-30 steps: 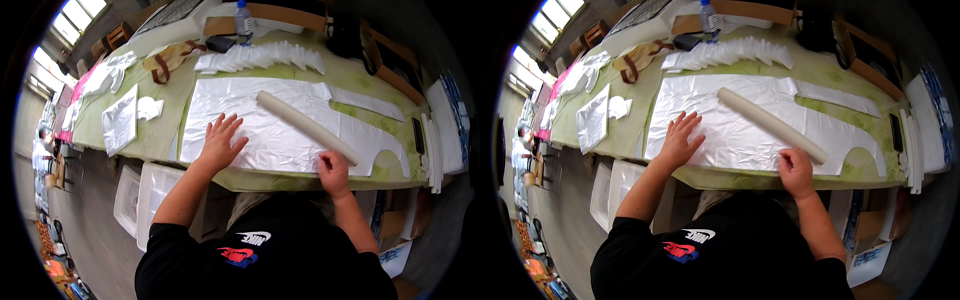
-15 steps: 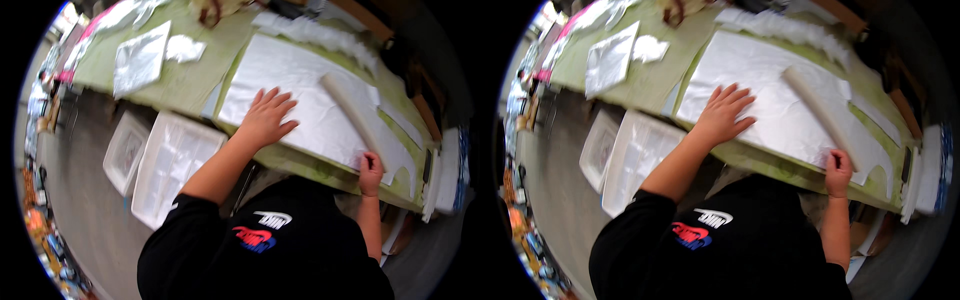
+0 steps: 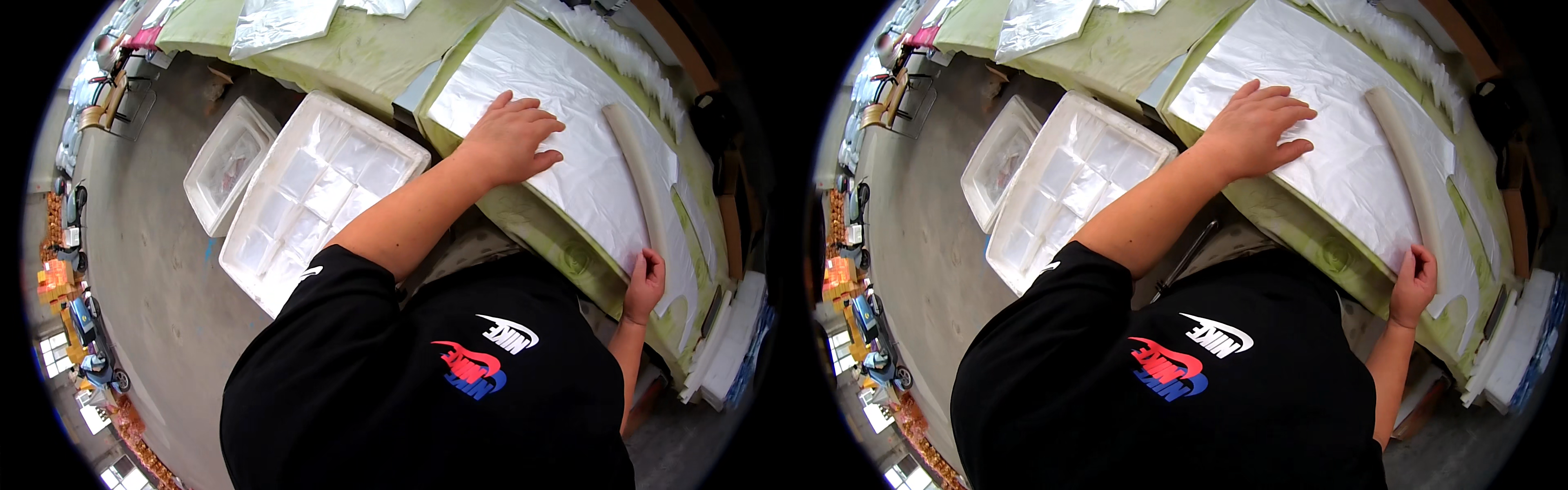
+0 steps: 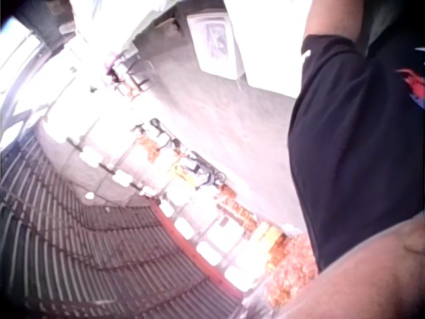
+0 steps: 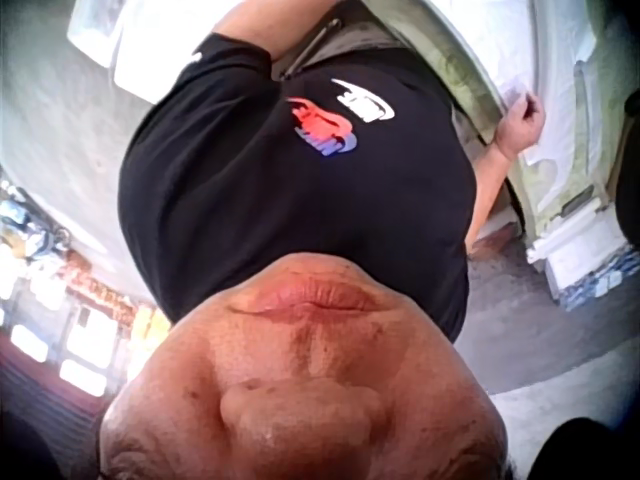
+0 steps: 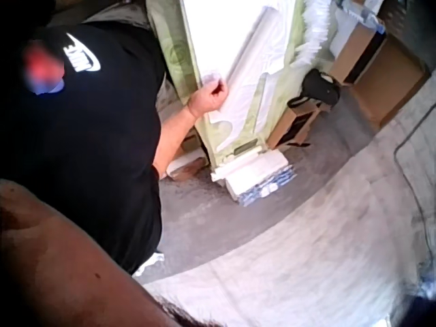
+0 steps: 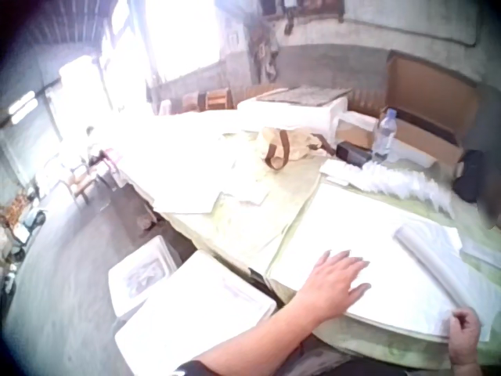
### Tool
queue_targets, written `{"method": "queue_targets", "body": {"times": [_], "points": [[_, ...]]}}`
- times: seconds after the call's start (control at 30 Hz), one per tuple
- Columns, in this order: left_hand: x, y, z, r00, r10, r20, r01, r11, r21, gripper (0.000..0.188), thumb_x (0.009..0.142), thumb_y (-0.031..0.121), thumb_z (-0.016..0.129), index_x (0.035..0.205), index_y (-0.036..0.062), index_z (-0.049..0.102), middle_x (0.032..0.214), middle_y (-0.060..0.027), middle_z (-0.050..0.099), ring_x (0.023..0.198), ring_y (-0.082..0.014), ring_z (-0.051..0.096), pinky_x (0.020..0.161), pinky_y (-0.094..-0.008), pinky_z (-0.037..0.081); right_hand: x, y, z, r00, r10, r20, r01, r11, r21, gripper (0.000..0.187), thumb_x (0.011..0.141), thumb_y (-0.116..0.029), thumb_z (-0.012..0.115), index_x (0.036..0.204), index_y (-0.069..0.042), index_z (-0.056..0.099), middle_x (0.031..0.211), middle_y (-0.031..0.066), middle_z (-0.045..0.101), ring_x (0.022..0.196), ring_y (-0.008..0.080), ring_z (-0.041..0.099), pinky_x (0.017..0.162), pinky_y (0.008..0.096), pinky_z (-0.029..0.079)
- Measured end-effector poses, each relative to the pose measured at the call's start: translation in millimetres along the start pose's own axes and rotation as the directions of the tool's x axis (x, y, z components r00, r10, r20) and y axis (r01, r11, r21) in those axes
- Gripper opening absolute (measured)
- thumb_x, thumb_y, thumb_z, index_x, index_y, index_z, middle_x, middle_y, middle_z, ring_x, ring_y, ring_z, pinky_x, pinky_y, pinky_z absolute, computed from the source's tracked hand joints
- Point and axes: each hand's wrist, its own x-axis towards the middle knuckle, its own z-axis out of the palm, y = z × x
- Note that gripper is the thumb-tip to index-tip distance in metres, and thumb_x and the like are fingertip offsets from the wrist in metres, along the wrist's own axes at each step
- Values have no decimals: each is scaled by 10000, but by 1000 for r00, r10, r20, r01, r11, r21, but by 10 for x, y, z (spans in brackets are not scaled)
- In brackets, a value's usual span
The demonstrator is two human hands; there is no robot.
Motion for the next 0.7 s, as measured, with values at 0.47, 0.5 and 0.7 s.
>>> {"method": "queue_targets", "body": {"times": [0.47,0.5,0.7], "points": [[23,66,-6,980,97,-171,-80,991,108,222,812,222,742,1018,138,735,1065,-68,725,1135,-277,637,1044,-432,440,35,-340,245,970,-229,-80,217,966,-141,79,849,-64,668,927,-55,667,811,87,621,693,221,591,649,328,494],[10,63,-8,976,113,-186,-92,989,115,198,811,211,737,991,131,739,1046,-70,726,1102,-270,648,1019,-420,454,33,-368,250,964,-251,-85,236,960,-151,64,845,-67,661,908,-52,664,816,95,632,709,235,602,654,335,498],[33,100,49,969,131,-211,-103,985,139,164,822,170,709,971,107,733,1032,-65,726,1071,-273,655,966,-405,475,24,-407,167,964,-256,-72,243,958,-154,76,831,-72,657,901,-43,659,825,101,650,732,261,614,667,358,506]]}}
